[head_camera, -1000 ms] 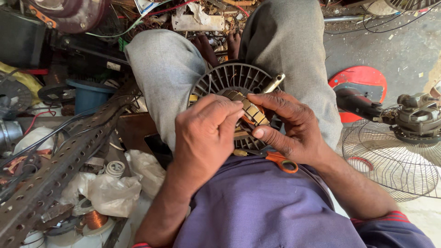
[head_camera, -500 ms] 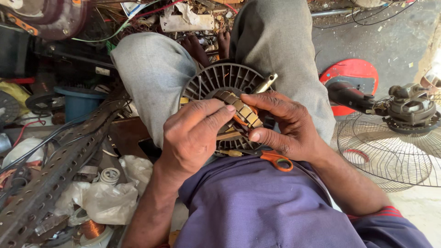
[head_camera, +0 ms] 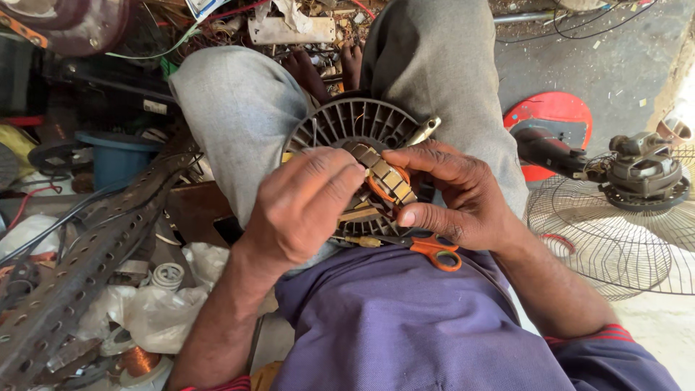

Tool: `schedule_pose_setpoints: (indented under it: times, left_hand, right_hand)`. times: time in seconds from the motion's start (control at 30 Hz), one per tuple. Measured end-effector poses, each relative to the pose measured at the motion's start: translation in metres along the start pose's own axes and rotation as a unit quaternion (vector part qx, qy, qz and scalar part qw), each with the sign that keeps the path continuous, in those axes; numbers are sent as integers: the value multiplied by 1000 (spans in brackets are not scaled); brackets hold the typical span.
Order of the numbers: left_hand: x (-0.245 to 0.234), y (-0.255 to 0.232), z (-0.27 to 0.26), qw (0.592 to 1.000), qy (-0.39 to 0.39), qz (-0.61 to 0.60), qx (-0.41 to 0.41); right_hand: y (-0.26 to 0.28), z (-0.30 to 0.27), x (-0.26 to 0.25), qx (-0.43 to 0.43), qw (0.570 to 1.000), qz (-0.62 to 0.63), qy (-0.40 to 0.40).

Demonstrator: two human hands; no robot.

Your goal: The person is repairing an electrical motor stator by hand. They use scissors to cut insulation tape and a screwdriver to adjust the copper windings and internal components of the stator, which rests on their lap.

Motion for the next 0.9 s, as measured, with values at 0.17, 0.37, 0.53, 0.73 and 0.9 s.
schedule_pose_setpoints:
  times: [0.17,0.37,0.53,0.73,0.9]
  left_hand:
    - [3,-12,2,994,16,93,56]
    - [-3,-1,-3,1000,-6,4,-11]
    - [-11,24,-36,901,-133,-329,-249]
    - [0,25,-64,920,-116,-235,-291]
    - [1,18,-69,928,-126,-239,-255]
  right_hand:
    - [1,5,0,-3,1000,28,0]
    - [1,-1,-1,2,1000,-11,-1]
    - [-11,-20,10,-49,996,36,-58]
    - [-26,-38,17,-57,993,94,-52]
    - [-32,-44,7,-60,993,96,-39]
Point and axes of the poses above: each hand's wrist, its own z-axis towards the middle knuckle, its own x-axis out of the palm, y = z × x, the point moved 5 cm from there along z, towards the middle knuckle, and after that the axes turned 13 degrees about -x, right-handed, at the moved point
